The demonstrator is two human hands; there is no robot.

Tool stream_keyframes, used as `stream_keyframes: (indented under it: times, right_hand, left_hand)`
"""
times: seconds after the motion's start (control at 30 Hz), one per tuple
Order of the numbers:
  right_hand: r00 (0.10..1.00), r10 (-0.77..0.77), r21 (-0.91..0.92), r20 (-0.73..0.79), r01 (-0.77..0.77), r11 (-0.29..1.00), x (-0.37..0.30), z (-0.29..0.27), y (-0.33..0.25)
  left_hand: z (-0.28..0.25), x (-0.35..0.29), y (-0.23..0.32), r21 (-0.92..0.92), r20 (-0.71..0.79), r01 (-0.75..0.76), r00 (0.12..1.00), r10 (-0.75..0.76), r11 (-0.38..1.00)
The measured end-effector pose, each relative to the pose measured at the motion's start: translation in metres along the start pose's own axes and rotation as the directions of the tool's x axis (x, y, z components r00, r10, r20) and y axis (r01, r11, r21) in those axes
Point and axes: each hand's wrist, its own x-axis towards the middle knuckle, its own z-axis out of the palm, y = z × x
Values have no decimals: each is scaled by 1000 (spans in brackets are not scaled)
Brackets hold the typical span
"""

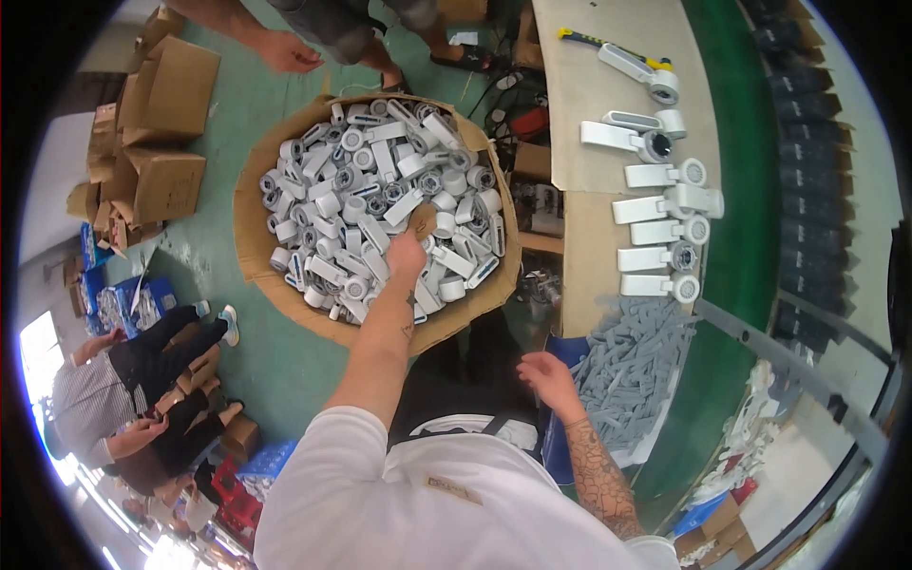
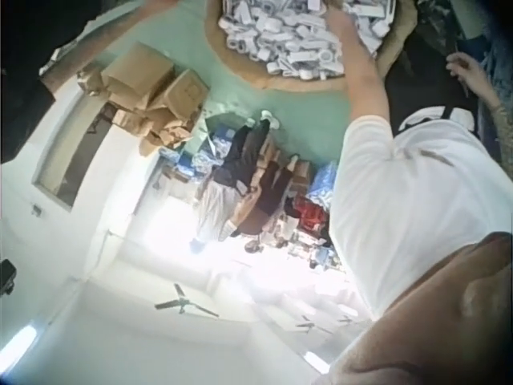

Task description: The person sorts and arranges white plastic electronic housings and metal brackets by hand on a factory production floor.

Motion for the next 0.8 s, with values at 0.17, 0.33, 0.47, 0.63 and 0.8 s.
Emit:
stream_keyframes:
  times: [0.17,0.33,0.47,0.63,0.8]
  right_hand:
    - [995,-8,-34,98,11,999,32,-8,-31]
    - [984,-59,-126,165,81,989,70,4,-61]
    - [967,-103,-244,234,161,956,86,23,-93]
    - [929,-119,-332,351,242,912,100,48,-105]
    - [910,-9,-279,414,136,951,84,97,-121]
  left_hand:
    - [-4,-17,-9,-4,-164,-29,986,28,1000]
    - [-36,-70,-16,-590,-233,39,948,-217,806]
    - [-78,-115,-25,-914,175,275,931,-320,300]
    - [-100,-156,-33,-955,194,252,929,-314,155]
    - [-87,-187,-37,-938,61,158,952,-301,310]
